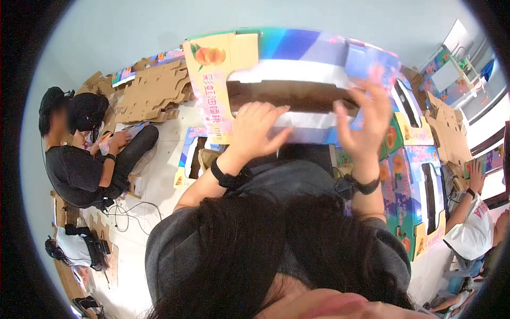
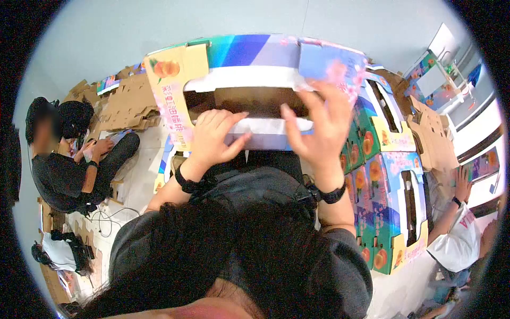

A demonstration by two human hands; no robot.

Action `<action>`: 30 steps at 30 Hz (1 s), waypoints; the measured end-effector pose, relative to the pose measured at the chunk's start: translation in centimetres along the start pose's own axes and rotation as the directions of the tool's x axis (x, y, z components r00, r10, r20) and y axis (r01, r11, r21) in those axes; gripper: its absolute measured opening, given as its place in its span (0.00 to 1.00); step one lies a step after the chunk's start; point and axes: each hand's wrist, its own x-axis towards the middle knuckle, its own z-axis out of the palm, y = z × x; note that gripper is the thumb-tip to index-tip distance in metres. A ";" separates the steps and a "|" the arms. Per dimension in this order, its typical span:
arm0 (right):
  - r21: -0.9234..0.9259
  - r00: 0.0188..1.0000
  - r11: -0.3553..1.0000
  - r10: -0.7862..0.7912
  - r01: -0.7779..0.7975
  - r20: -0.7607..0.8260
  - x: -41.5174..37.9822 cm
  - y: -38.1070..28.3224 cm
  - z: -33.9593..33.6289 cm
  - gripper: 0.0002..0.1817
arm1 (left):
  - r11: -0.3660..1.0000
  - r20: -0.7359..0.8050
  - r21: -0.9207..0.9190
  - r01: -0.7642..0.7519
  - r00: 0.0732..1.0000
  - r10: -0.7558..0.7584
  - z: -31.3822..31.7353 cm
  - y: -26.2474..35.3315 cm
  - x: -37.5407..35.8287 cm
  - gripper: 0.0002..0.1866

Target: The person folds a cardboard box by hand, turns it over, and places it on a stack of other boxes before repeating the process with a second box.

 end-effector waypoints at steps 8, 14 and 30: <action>-0.302 0.999 0.953 -0.013 -0.001 -0.045 2.2 1.5 -1.5 0.14 | 0.942 0.013 -0.333 0.029 1.000 -0.026 -2.2 2.1 -2.3 0.18; -0.281 0.993 0.959 0.014 -0.047 -0.116 1.5 1.8 -0.7 0.13 | 0.246 0.427 -0.861 0.446 0.895 -0.130 -3.8 1.4 -2.3 0.24; -0.347 0.969 0.938 -0.089 0.004 -0.229 -0.2 1.1 -0.6 0.15 | -0.463 0.337 -0.880 0.106 0.827 -0.450 -1.5 0.2 -0.5 0.46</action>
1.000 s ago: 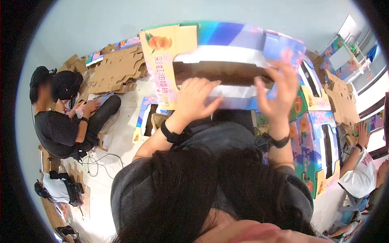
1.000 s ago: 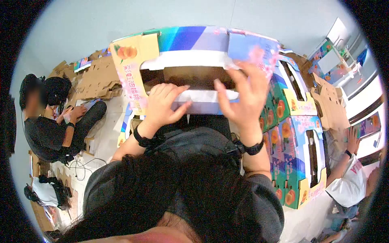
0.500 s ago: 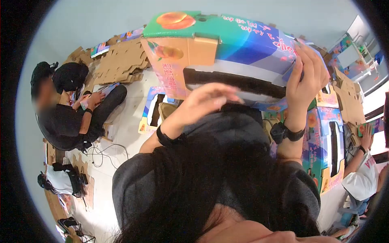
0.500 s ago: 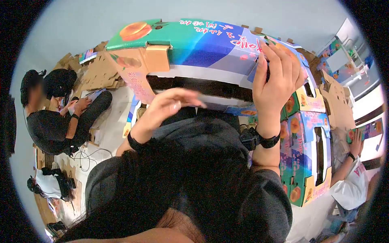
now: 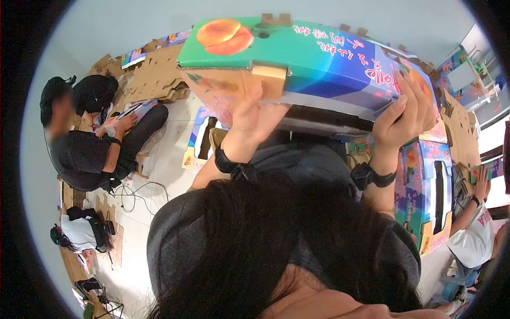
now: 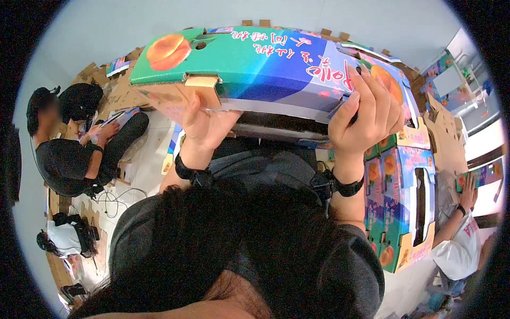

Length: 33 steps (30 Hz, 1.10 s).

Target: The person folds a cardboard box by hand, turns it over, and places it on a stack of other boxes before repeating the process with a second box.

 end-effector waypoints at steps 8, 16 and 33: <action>0.010 0.999 0.999 0.036 -0.036 -0.014 -0.2 -0.3 -0.1 0.16 | 0.992 0.132 -0.123 0.020 0.991 -0.004 -0.3 0.0 0.5 0.39; -0.018 0.999 0.999 0.040 -0.040 0.004 -0.2 -0.9 -0.4 0.18 | 0.993 0.113 -0.115 0.005 0.994 0.008 -0.6 0.1 0.5 0.39; -0.092 0.997 0.995 0.037 -0.031 0.072 1.0 -1.9 -0.9 0.18 | 0.998 -0.080 -0.005 0.057 0.995 -0.057 1.1 0.8 0.6 0.47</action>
